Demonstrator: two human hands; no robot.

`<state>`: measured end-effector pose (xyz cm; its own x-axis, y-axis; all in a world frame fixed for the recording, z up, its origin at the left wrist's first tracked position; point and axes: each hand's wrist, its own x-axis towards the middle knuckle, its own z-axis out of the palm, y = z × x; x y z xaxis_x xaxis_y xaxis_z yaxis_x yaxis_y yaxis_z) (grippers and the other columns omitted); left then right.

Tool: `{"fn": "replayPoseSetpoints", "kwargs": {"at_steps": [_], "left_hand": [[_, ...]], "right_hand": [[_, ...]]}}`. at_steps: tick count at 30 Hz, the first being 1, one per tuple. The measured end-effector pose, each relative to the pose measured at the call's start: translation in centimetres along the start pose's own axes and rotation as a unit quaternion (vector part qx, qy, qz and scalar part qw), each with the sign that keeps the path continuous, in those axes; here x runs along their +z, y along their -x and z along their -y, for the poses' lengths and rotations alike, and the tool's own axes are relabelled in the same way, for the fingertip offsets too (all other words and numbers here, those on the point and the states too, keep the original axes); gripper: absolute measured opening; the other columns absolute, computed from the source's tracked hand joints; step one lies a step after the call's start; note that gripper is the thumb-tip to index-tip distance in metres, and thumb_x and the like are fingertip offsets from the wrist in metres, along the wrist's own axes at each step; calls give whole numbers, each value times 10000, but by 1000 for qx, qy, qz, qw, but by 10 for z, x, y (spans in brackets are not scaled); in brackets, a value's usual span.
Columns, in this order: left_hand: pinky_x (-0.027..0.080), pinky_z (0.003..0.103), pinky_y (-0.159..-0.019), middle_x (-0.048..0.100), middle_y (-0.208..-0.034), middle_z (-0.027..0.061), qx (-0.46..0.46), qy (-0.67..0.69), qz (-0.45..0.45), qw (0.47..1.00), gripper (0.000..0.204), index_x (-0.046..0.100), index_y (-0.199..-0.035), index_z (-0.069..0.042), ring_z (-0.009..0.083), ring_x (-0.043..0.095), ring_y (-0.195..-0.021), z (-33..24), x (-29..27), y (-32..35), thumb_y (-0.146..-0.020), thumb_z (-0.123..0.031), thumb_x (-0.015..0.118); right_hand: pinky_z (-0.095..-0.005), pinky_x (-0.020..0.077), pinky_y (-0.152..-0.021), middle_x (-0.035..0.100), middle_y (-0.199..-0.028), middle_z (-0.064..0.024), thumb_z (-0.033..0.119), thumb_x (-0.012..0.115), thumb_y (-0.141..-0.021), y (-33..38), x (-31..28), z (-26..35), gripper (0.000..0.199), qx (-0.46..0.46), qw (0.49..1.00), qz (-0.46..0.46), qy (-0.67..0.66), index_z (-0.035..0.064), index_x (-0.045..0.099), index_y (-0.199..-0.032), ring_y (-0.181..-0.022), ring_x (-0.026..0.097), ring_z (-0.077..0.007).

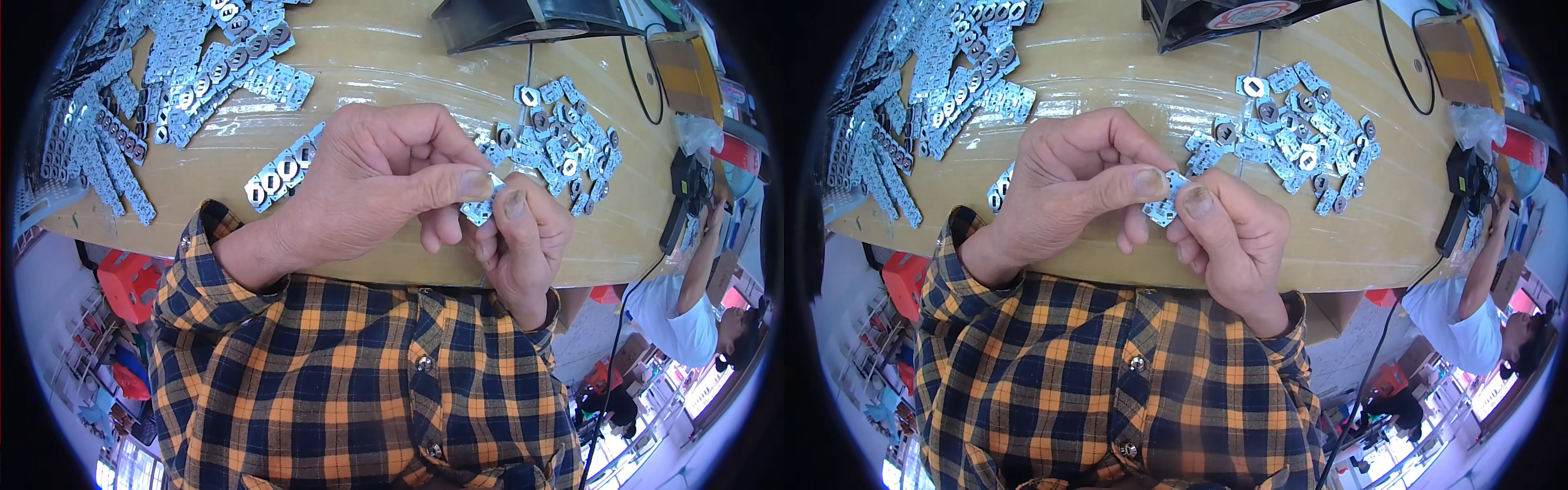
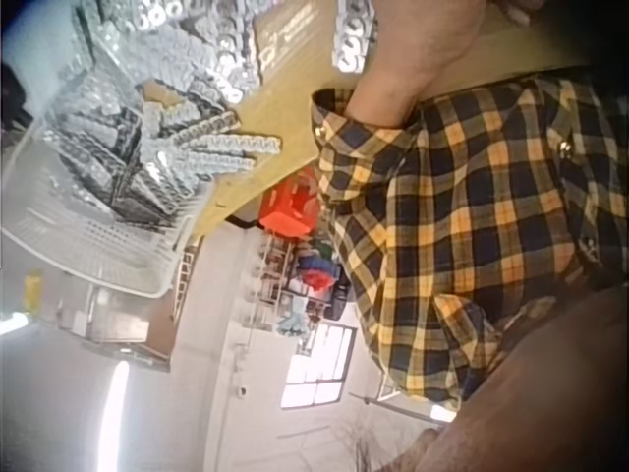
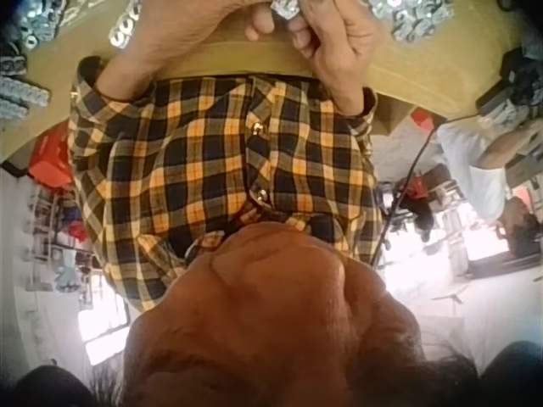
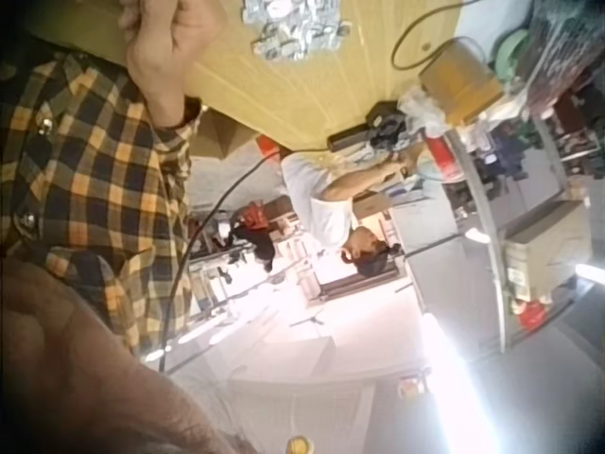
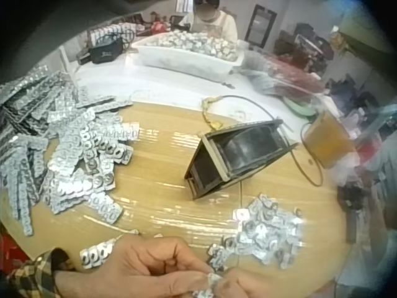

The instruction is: Assembling small metal components at a factory workbench.

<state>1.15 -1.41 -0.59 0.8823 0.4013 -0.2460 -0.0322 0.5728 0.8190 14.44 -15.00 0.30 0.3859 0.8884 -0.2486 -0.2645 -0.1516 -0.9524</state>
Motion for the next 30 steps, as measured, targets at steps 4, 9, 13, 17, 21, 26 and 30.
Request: {"fn": "replayPoseSetpoints", "kwargs": {"at_steps": [4,9,13,17,21,26,30], "left_hand": [[553,216,-533,677,-838,95,-1,-19,-7,1000,157,631,-1035,57,105,660,-639,-1,0,0,-936,-65,628],[566,219,-628,685,-879,90,81,-65,-48,993,190,639,-1053,52,105,677,-747,3,1,3,-896,-47,679],[549,233,-653,695,-899,85,185,-237,-16,954,169,665,-992,30,114,677,-777,2,-5,7,-845,-25,728],[516,243,-603,691,-863,93,288,-365,-8,885,164,676,-938,12,142,675,-702,5,-5,7,-798,-14,755],[465,273,-495,658,-799,101,353,-403,-47,843,228,643,-906,-4,201,636,-604,19,-3,3,-763,-97,793],[462,282,-518,621,-756,94,353,-566,-145,731,225,637,-923,10,195,602,-588,-20,-27,20,-746,-39,766],[472,292,-556,613,-766,96,262,-619,-203,712,259,644,-964,17,200,610,-627,-30,-46,40,-723,36,739]], "right_hand": [[-173,318,-428,574,-649,-3,244,518,-1012,0,-2,-3,327,9,1000,-11,-1,5,607,-807,-482,444,-15],[-174,313,-427,560,-637,-10,234,517,-1012,-4,1,-9,329,-31,999,-30,-3,-3,602,-801,-474,443,-22],[-175,310,-431,541,-625,-1,215,517,-1010,-5,2,-10,318,-32,999,-33,-9,-2,594,-791,-468,433,-22],[-180,296,-432,534,-640,7,199,520,-1005,1,3,-4,301,0,999,-42,-14,7,579,-781,-477,426,-17],[-191,266,-471,478,-660,28,170,515,-1006,0,-11,-7,277,-80,967,-154,184,28,543,-771,-542,386,-15],[-196,322,-526,514,-716,-5,185,476,-1024,-2,-22,-1,296,-132,887,-283,339,3,545,-802,-610,437,-48],[-303,494,-731,601,-1064,-158,96,458,-995,7,7,6,257,-69,997,7,34,-27,558,-793,-854,592,-179]]}}
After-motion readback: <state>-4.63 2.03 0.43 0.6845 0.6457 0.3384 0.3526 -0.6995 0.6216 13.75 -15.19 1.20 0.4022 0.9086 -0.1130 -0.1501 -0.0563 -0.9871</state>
